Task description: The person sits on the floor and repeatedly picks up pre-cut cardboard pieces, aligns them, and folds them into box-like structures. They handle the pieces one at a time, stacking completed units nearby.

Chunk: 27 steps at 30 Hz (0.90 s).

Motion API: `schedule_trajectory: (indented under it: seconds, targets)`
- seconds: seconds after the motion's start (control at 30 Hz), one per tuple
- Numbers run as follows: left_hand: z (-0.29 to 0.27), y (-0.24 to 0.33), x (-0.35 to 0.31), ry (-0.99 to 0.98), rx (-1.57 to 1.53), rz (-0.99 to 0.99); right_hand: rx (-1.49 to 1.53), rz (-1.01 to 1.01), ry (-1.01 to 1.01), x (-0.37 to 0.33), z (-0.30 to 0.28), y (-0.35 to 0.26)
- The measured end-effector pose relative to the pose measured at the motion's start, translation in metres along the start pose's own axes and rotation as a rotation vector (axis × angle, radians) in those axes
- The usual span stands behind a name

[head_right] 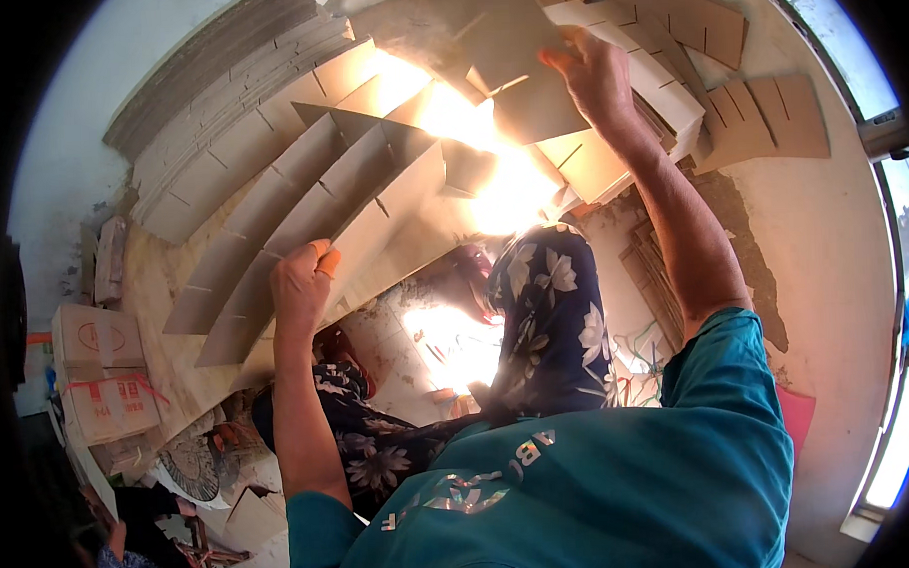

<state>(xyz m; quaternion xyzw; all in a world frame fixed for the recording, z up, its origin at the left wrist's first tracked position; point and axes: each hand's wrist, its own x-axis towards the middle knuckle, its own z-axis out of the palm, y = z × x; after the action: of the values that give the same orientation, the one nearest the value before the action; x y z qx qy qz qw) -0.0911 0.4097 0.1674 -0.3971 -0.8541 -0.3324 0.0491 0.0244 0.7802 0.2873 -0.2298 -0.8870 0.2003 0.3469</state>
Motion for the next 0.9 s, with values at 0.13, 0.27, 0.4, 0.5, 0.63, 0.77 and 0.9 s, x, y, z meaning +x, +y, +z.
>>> schedule_trajectory:
  seconds: [0.13,0.27,0.4,0.5,0.63,0.77,0.9]
  targets:
    - [-0.004,0.001,0.002,-0.03,-0.029,-0.045,0.198,0.176,-0.178,0.008,0.005,-0.025]
    - [-0.002,0.003,0.002,-0.013,-0.004,0.015,0.307,0.111,-0.311,0.005,0.004,-0.039]
    - [-0.003,0.004,0.003,-0.026,-0.009,0.025,0.379,-0.111,-0.464,-0.007,0.018,-0.075]
    - [-0.004,0.007,0.004,-0.037,-0.008,0.024,0.19,-0.147,-0.56,-0.015,0.023,-0.111]
    - [0.001,0.003,0.003,0.028,0.019,0.099,0.307,-0.297,-0.577,-0.017,0.048,-0.108]
    - [-0.002,0.008,0.004,-0.038,0.003,0.025,0.309,-0.429,-0.488,-0.023,0.066,-0.107]
    - [-0.001,0.003,0.001,-0.025,0.005,0.013,0.25,-0.35,-0.543,-0.021,0.061,-0.121]
